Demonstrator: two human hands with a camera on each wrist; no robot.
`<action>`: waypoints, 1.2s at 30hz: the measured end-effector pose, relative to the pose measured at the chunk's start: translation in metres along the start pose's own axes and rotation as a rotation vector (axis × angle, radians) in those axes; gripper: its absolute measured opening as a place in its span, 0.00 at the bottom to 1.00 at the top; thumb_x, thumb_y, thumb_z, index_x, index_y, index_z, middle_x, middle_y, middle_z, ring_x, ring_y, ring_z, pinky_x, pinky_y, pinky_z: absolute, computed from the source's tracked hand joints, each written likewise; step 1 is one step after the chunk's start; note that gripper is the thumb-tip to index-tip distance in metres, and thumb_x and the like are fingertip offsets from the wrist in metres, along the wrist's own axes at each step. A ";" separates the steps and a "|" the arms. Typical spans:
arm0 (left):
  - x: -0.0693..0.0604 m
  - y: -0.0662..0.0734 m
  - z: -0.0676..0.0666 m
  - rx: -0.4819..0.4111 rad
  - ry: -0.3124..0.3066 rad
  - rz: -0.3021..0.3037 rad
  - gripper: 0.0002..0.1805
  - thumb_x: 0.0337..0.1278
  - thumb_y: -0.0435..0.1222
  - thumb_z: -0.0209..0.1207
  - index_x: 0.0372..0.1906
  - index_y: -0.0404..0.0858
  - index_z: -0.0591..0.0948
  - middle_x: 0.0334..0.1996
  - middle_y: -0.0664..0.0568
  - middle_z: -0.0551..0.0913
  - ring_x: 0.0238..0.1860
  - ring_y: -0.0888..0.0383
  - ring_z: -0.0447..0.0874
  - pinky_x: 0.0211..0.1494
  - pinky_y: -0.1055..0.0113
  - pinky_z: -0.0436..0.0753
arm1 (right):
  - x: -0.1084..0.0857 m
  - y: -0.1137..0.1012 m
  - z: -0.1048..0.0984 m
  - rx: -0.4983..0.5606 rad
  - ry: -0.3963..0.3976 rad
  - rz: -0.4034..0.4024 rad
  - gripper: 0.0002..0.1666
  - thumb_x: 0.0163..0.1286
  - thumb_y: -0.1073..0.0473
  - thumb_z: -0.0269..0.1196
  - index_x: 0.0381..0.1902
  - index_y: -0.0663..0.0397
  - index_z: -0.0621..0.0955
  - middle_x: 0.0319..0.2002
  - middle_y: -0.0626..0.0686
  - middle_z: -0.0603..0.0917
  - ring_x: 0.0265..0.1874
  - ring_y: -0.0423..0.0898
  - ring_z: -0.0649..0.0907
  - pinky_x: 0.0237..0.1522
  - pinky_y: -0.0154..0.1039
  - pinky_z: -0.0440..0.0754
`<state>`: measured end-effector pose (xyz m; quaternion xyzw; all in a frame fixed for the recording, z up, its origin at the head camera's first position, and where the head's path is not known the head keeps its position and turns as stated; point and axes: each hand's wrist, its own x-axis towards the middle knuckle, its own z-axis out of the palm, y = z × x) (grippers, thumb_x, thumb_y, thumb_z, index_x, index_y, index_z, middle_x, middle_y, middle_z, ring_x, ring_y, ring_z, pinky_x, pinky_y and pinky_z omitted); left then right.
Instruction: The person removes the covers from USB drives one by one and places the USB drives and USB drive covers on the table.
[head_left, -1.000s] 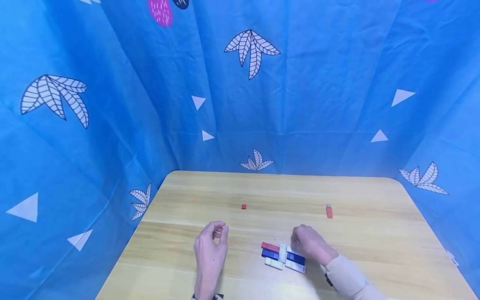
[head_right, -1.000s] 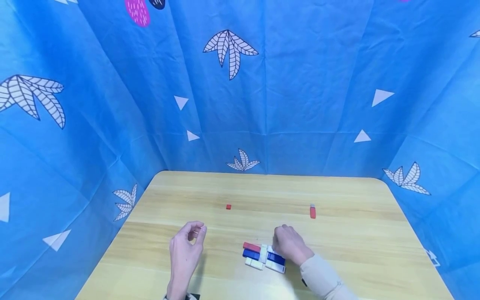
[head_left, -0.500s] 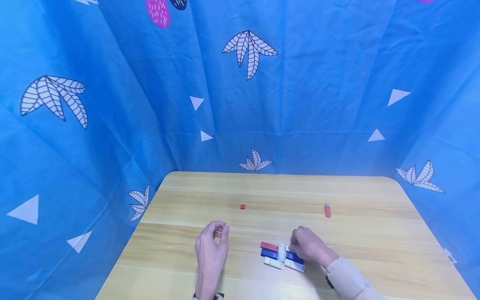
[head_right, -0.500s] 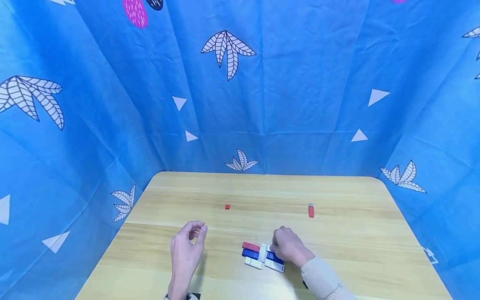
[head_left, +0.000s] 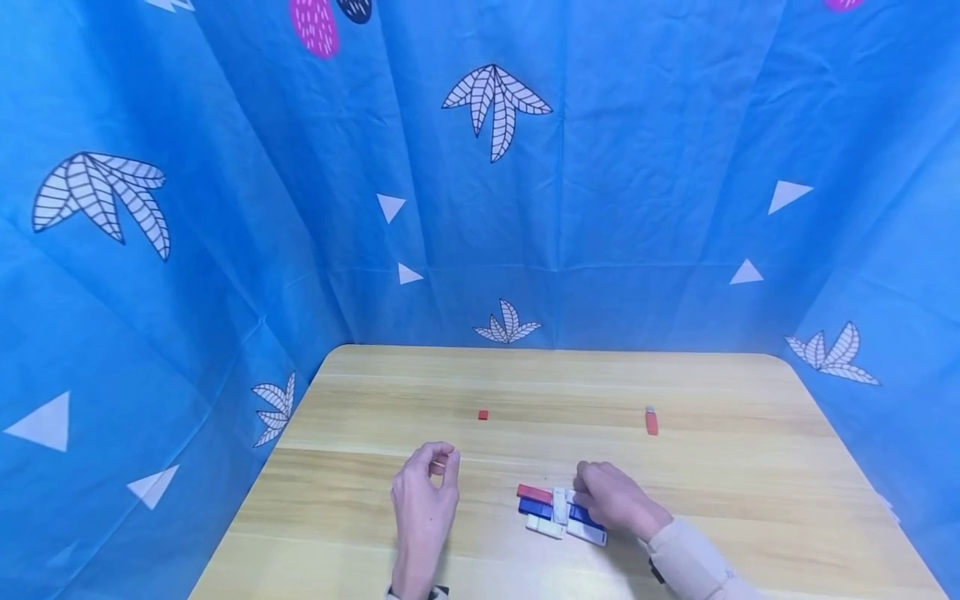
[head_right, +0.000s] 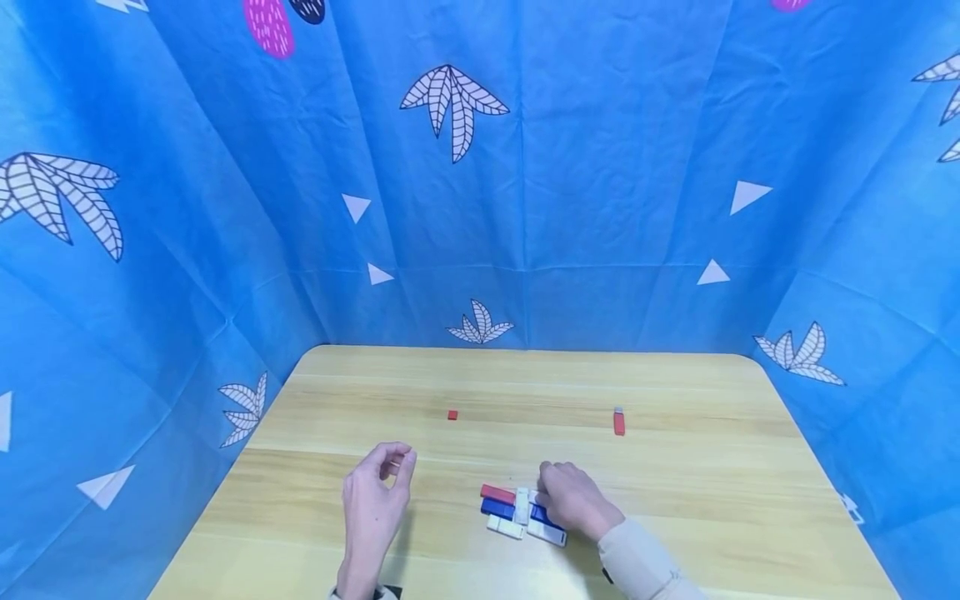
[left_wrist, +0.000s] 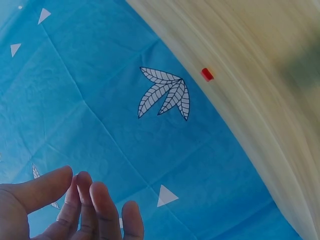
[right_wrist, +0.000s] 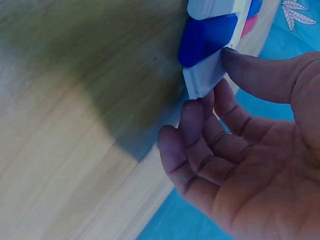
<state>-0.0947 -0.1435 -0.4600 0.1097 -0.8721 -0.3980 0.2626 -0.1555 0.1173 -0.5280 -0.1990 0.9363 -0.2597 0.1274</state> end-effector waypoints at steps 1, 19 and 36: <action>0.000 0.000 0.000 0.000 -0.003 0.002 0.05 0.56 0.29 0.68 0.36 0.42 0.87 0.28 0.55 0.88 0.31 0.61 0.83 0.41 0.63 0.78 | 0.000 0.001 0.001 -0.001 -0.001 -0.002 0.05 0.66 0.65 0.66 0.31 0.55 0.80 0.24 0.47 0.78 0.25 0.42 0.74 0.29 0.35 0.74; 0.003 0.006 0.008 -0.019 -0.007 0.078 0.05 0.56 0.30 0.68 0.37 0.41 0.87 0.28 0.55 0.88 0.31 0.61 0.83 0.40 0.68 0.80 | 0.013 0.000 -0.039 0.174 0.229 0.035 0.03 0.69 0.63 0.66 0.34 0.55 0.81 0.29 0.49 0.82 0.28 0.40 0.78 0.30 0.31 0.78; 0.005 0.034 0.022 -0.083 -0.076 0.198 0.03 0.59 0.30 0.67 0.37 0.40 0.87 0.29 0.55 0.88 0.31 0.61 0.82 0.38 0.67 0.82 | 0.004 -0.016 -0.077 0.476 0.278 0.036 0.11 0.75 0.68 0.56 0.51 0.70 0.76 0.39 0.63 0.83 0.29 0.48 0.88 0.30 0.35 0.87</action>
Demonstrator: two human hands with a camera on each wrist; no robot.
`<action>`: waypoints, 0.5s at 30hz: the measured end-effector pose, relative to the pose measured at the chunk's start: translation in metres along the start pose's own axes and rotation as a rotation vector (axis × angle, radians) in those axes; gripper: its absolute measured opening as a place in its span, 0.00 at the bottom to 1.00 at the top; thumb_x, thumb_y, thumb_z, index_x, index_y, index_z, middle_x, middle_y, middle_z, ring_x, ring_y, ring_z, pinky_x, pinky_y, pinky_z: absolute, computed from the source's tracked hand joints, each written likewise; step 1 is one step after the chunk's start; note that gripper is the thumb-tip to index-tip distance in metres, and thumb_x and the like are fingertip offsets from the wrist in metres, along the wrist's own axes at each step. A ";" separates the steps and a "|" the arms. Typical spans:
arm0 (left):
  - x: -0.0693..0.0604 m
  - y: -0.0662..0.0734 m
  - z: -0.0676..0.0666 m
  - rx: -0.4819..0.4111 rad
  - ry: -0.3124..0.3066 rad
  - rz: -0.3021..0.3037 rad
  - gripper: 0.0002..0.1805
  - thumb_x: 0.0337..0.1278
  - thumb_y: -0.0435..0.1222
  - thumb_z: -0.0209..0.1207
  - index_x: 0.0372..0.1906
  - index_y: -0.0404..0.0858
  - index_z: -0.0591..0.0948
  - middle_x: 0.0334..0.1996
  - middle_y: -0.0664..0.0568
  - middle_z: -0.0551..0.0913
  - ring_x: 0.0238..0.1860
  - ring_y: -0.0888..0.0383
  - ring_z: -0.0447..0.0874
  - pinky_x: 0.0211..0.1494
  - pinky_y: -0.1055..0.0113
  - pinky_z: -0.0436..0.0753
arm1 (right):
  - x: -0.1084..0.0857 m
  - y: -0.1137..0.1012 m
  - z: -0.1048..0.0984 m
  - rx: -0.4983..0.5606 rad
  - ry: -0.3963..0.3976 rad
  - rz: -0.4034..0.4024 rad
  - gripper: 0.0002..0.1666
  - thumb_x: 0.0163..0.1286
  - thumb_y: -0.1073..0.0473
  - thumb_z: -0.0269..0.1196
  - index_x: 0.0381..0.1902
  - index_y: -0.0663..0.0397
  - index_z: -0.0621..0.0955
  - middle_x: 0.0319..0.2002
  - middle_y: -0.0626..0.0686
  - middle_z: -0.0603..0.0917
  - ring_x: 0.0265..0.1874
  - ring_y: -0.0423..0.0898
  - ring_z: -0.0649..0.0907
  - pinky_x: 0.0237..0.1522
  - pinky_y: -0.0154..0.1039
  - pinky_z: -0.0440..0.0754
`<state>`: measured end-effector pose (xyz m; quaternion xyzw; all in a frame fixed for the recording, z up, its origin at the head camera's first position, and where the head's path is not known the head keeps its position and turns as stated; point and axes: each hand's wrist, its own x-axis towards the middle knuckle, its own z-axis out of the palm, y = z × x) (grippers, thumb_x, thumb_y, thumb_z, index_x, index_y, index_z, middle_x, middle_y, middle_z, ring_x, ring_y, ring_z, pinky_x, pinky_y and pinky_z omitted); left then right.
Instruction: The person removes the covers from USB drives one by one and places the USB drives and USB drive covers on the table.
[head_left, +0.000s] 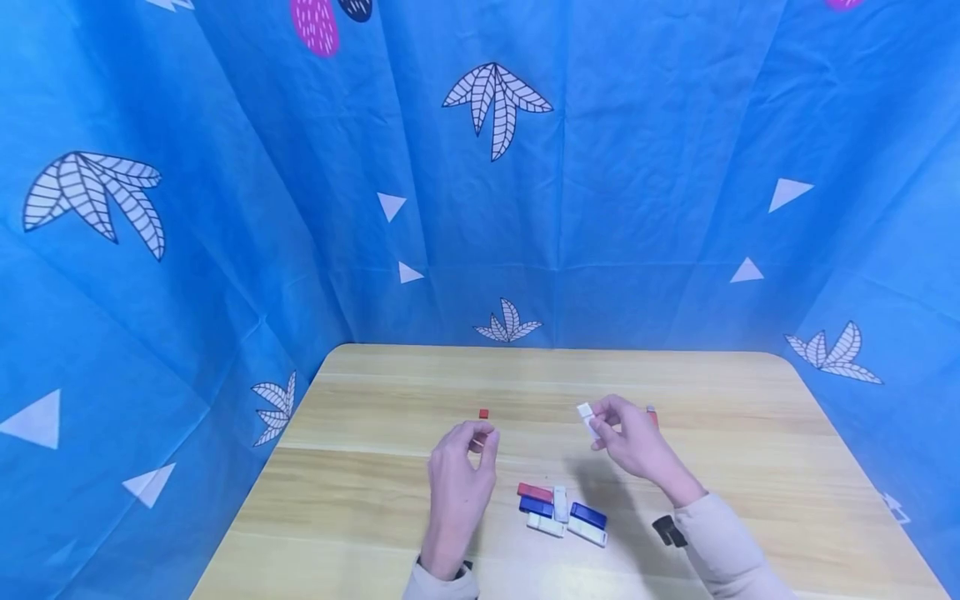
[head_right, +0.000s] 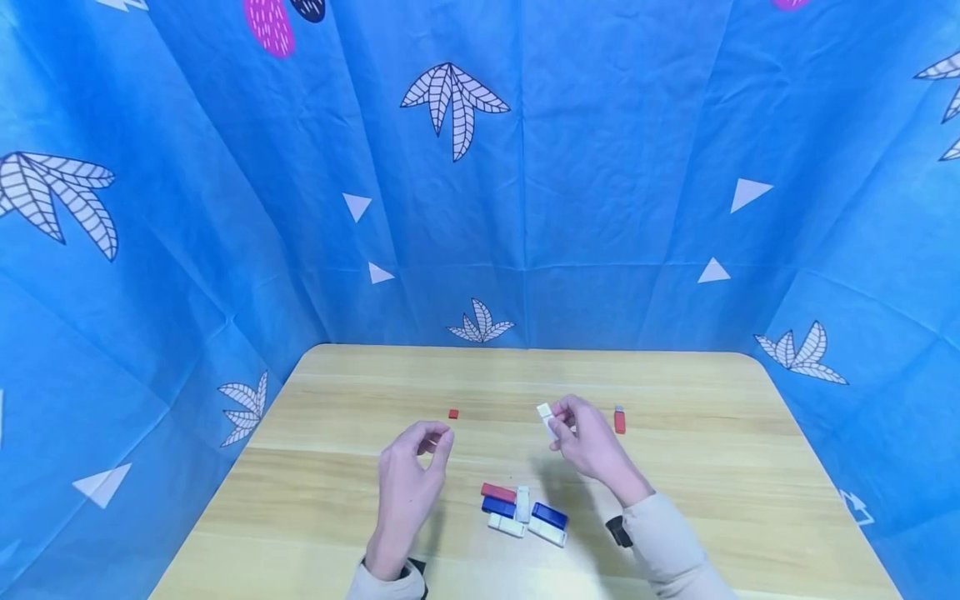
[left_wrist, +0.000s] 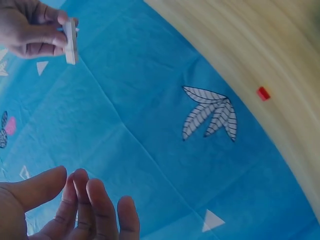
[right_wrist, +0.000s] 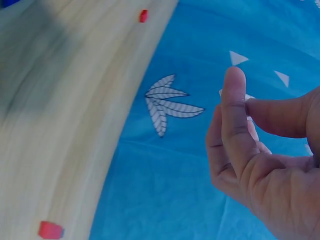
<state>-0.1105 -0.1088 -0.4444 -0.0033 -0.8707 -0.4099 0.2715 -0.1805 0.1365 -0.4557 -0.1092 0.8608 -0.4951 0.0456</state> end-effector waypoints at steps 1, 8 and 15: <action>0.001 0.002 0.001 -0.005 -0.005 0.013 0.03 0.60 0.30 0.67 0.37 0.40 0.87 0.29 0.55 0.87 0.31 0.61 0.82 0.38 0.67 0.82 | 0.000 -0.002 -0.001 0.006 0.002 -0.004 0.11 0.75 0.68 0.56 0.51 0.70 0.76 0.39 0.63 0.83 0.29 0.49 0.88 0.30 0.35 0.87; 0.003 0.011 0.011 -0.064 -0.045 0.079 0.02 0.62 0.31 0.66 0.37 0.39 0.87 0.29 0.54 0.87 0.32 0.61 0.83 0.39 0.71 0.82 | -0.006 -0.019 -0.002 0.034 0.009 -0.003 0.10 0.75 0.68 0.56 0.51 0.69 0.76 0.41 0.63 0.82 0.30 0.47 0.86 0.33 0.32 0.86; 0.004 0.019 0.017 -0.124 -0.112 0.101 0.06 0.67 0.38 0.64 0.40 0.40 0.87 0.31 0.54 0.88 0.33 0.63 0.83 0.41 0.70 0.83 | -0.017 -0.038 0.000 0.050 0.016 -0.058 0.09 0.74 0.68 0.58 0.49 0.68 0.77 0.41 0.61 0.82 0.33 0.45 0.82 0.35 0.35 0.88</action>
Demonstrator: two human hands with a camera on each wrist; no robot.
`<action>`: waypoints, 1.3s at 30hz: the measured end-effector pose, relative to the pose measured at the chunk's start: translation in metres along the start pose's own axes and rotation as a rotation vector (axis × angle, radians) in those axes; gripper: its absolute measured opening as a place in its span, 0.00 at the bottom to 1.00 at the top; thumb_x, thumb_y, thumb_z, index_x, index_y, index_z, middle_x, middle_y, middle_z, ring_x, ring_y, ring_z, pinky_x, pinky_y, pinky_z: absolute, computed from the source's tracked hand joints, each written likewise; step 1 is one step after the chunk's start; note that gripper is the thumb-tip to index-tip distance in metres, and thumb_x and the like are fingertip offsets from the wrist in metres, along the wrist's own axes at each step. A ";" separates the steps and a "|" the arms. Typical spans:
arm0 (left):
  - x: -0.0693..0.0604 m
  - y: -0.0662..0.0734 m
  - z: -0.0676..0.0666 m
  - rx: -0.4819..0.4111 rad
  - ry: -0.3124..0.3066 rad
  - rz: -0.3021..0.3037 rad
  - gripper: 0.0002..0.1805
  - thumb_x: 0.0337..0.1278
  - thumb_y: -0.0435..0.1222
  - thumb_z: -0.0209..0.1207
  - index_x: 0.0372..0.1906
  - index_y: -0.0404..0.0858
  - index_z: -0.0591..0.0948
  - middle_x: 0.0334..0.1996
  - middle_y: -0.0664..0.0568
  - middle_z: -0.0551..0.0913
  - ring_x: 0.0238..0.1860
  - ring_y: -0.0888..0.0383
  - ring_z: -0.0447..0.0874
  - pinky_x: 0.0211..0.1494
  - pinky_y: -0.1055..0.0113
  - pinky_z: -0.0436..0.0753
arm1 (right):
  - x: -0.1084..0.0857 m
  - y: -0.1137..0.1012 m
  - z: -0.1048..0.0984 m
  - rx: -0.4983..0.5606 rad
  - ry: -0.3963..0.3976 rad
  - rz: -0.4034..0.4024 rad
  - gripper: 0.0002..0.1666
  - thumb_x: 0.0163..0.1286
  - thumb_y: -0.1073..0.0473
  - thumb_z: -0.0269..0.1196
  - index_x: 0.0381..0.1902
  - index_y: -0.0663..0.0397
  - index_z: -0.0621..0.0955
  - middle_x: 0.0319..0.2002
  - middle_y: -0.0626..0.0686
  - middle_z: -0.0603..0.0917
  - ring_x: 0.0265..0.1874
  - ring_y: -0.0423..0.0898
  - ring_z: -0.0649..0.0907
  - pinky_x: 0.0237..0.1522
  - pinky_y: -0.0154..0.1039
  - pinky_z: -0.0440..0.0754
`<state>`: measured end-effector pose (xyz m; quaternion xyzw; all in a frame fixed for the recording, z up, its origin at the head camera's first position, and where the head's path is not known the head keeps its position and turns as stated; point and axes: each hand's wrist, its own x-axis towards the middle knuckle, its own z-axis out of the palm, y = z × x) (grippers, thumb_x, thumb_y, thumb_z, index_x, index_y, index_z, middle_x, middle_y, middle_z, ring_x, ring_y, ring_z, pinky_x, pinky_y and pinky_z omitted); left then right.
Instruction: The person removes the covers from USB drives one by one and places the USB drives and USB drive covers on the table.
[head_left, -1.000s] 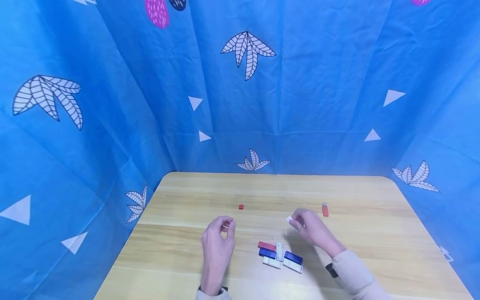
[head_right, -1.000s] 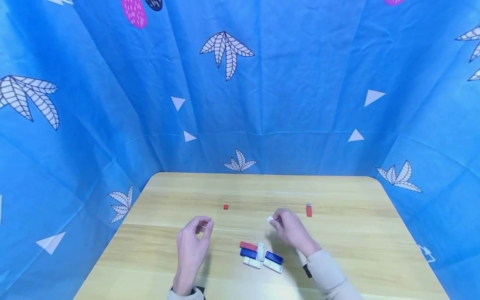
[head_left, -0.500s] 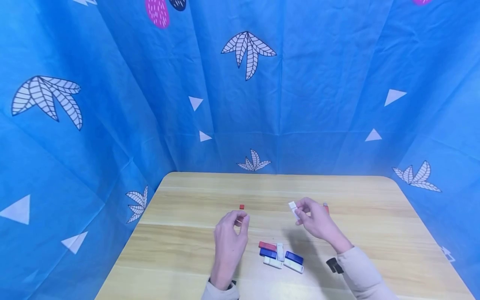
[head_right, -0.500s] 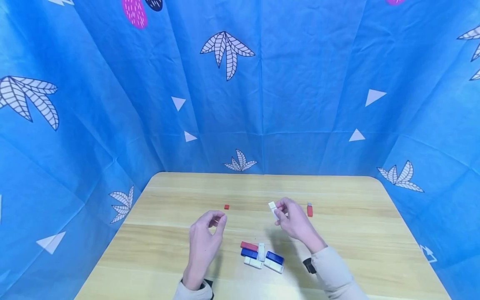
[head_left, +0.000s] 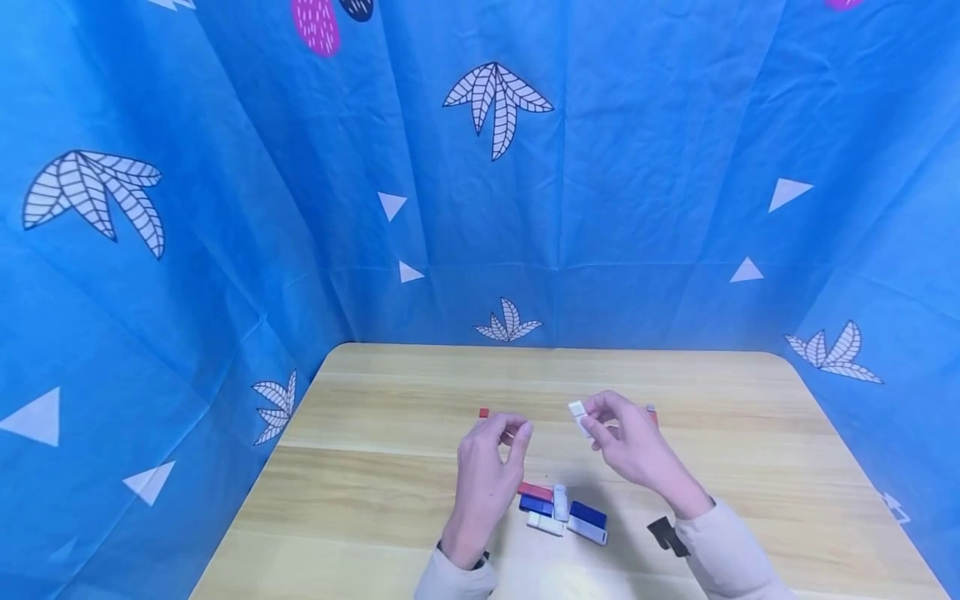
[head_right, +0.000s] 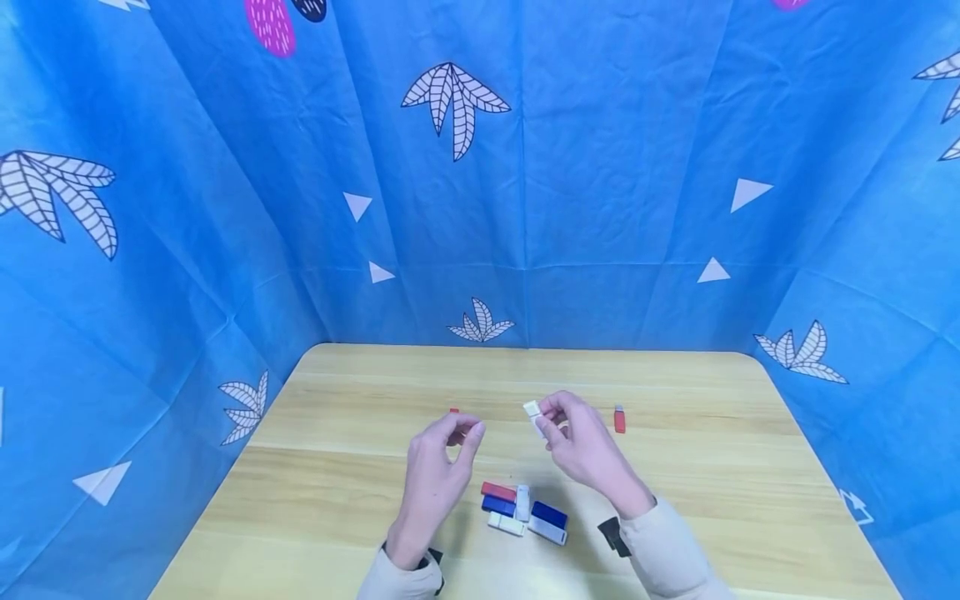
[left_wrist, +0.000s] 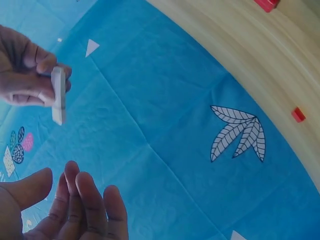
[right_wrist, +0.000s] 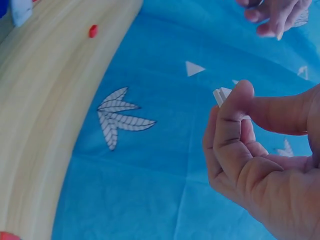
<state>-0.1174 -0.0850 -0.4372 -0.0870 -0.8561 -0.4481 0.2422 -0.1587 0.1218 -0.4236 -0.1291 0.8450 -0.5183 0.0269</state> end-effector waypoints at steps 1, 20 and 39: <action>0.001 0.001 0.000 -0.004 -0.009 0.004 0.06 0.67 0.39 0.63 0.40 0.40 0.87 0.31 0.54 0.88 0.33 0.63 0.83 0.41 0.70 0.83 | -0.001 -0.003 0.000 -0.002 0.001 -0.011 0.09 0.74 0.68 0.58 0.49 0.67 0.77 0.40 0.60 0.82 0.33 0.45 0.82 0.35 0.36 0.88; 0.007 0.016 0.007 -0.082 -0.134 0.087 0.12 0.70 0.44 0.61 0.46 0.41 0.85 0.34 0.53 0.89 0.32 0.66 0.81 0.39 0.76 0.81 | -0.018 -0.025 0.013 -0.088 -0.031 -0.234 0.04 0.73 0.67 0.60 0.42 0.55 0.80 0.33 0.48 0.80 0.30 0.35 0.77 0.29 0.32 0.83; 0.006 0.019 0.005 -0.104 -0.166 0.070 0.12 0.68 0.46 0.62 0.37 0.41 0.82 0.22 0.55 0.79 0.25 0.71 0.70 0.30 0.78 0.72 | -0.021 -0.026 0.011 -0.189 -0.078 -0.375 0.03 0.74 0.59 0.62 0.41 0.48 0.83 0.34 0.43 0.84 0.32 0.32 0.78 0.32 0.30 0.81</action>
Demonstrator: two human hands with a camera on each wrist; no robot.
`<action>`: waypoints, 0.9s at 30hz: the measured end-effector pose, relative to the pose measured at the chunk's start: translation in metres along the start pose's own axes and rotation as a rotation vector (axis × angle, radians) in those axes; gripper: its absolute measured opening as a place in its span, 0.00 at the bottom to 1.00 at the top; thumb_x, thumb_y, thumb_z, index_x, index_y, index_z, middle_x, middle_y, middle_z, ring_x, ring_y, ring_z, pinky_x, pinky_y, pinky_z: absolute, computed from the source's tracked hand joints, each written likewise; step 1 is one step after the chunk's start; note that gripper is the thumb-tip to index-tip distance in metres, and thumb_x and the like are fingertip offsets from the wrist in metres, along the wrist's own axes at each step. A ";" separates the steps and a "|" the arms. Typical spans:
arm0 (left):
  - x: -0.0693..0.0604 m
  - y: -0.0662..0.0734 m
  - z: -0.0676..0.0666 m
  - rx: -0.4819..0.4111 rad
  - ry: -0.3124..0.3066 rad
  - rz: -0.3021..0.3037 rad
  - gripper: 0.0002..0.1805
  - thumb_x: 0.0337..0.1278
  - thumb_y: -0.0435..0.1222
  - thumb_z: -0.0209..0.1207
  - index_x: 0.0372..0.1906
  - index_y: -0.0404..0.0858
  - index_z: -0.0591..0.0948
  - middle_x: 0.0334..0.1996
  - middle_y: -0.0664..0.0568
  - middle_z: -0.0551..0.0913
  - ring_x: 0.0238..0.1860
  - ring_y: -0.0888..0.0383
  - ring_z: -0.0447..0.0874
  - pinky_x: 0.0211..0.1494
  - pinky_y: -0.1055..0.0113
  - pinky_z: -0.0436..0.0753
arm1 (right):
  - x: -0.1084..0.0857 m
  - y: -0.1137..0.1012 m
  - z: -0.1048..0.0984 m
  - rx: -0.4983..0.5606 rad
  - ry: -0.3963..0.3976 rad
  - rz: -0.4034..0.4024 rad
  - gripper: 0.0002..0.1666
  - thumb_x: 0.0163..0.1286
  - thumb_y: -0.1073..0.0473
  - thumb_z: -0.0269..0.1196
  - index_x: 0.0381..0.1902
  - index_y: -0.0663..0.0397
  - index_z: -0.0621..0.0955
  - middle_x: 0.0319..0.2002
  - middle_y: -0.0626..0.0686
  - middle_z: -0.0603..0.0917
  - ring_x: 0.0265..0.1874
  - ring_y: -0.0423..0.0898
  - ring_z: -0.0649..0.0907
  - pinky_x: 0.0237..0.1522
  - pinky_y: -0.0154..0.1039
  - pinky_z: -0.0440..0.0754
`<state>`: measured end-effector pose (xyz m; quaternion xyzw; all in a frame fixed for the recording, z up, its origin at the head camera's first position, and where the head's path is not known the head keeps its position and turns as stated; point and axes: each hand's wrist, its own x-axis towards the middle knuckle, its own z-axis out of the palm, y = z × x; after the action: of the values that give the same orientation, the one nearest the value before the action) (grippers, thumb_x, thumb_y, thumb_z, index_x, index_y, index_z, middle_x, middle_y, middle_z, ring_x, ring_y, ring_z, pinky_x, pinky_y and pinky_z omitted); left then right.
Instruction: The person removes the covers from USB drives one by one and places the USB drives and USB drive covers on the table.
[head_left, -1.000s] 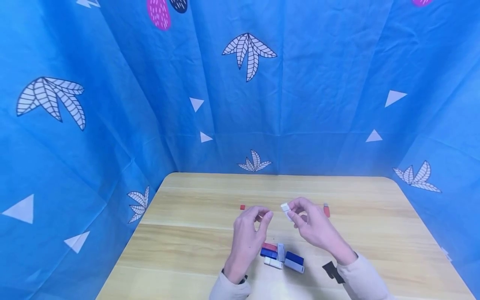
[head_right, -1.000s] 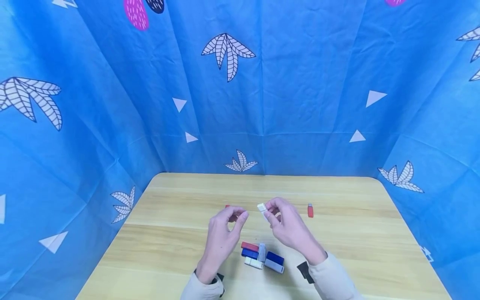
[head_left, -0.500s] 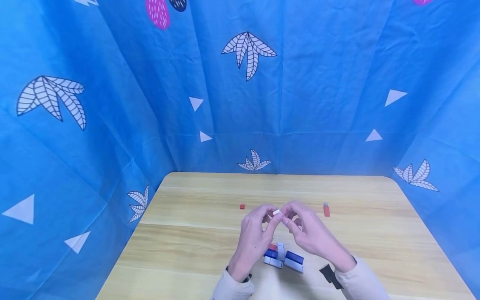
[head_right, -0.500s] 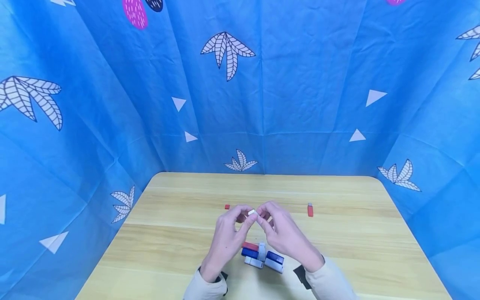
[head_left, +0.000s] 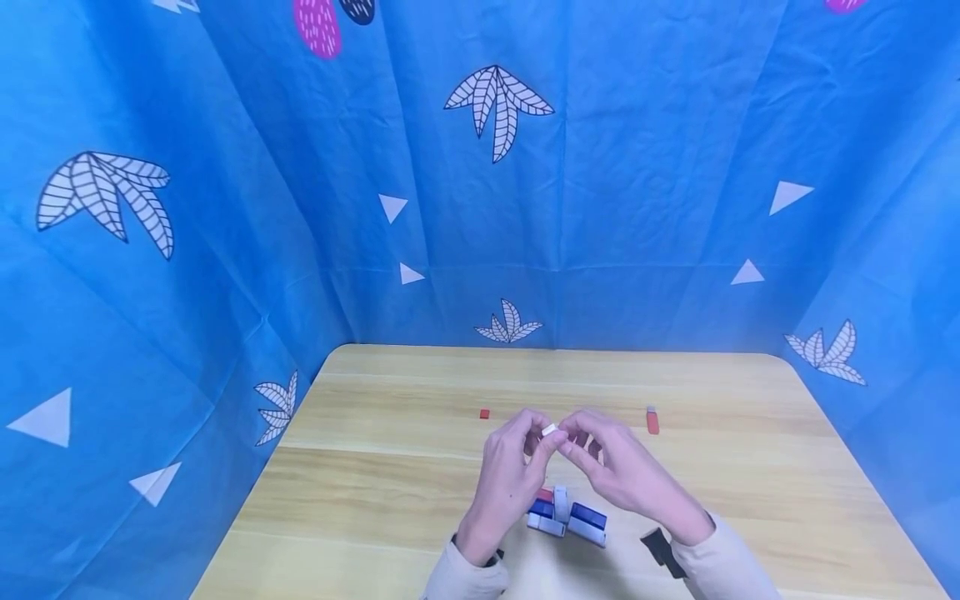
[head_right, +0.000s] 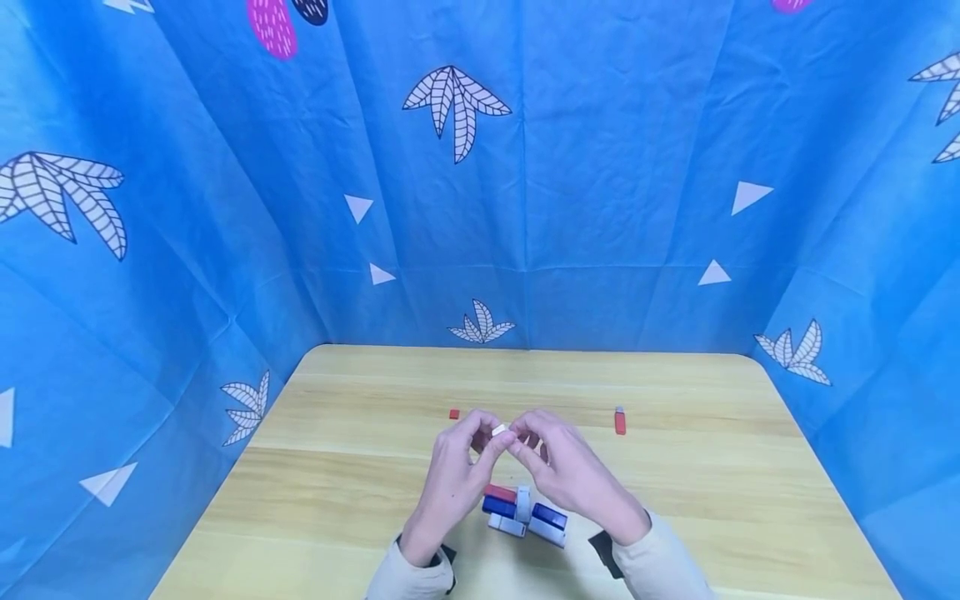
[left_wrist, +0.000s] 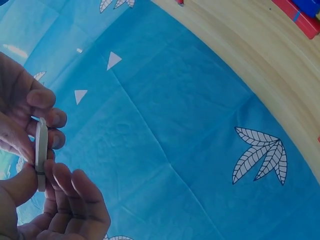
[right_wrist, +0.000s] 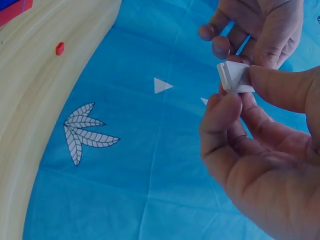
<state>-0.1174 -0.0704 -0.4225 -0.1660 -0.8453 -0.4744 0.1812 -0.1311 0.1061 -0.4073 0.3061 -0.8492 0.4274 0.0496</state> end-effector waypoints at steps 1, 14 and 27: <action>0.000 0.000 0.000 -0.005 -0.006 -0.004 0.12 0.68 0.46 0.61 0.37 0.41 0.81 0.22 0.55 0.79 0.26 0.71 0.70 0.31 0.78 0.73 | 0.000 0.001 0.000 -0.002 0.002 -0.008 0.03 0.74 0.60 0.63 0.41 0.48 0.83 0.34 0.42 0.84 0.31 0.32 0.78 0.31 0.29 0.80; 0.002 0.001 0.000 -0.096 -0.020 -0.048 0.13 0.69 0.44 0.61 0.36 0.37 0.83 0.25 0.49 0.84 0.26 0.70 0.74 0.29 0.76 0.77 | -0.003 0.000 -0.002 -0.076 0.080 -0.061 0.05 0.72 0.59 0.64 0.37 0.39 0.83 0.29 0.39 0.80 0.26 0.31 0.72 0.21 0.27 0.69; 0.004 0.004 -0.001 -0.163 0.007 -0.122 0.11 0.67 0.43 0.63 0.35 0.38 0.85 0.31 0.48 0.89 0.31 0.65 0.80 0.38 0.74 0.81 | 0.000 -0.003 -0.004 -0.144 0.074 -0.043 0.07 0.71 0.60 0.65 0.35 0.40 0.82 0.29 0.36 0.78 0.30 0.31 0.71 0.26 0.27 0.70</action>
<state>-0.1186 -0.0686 -0.4176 -0.1266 -0.8119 -0.5523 0.1408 -0.1303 0.1076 -0.4022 0.3038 -0.8685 0.3752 0.1119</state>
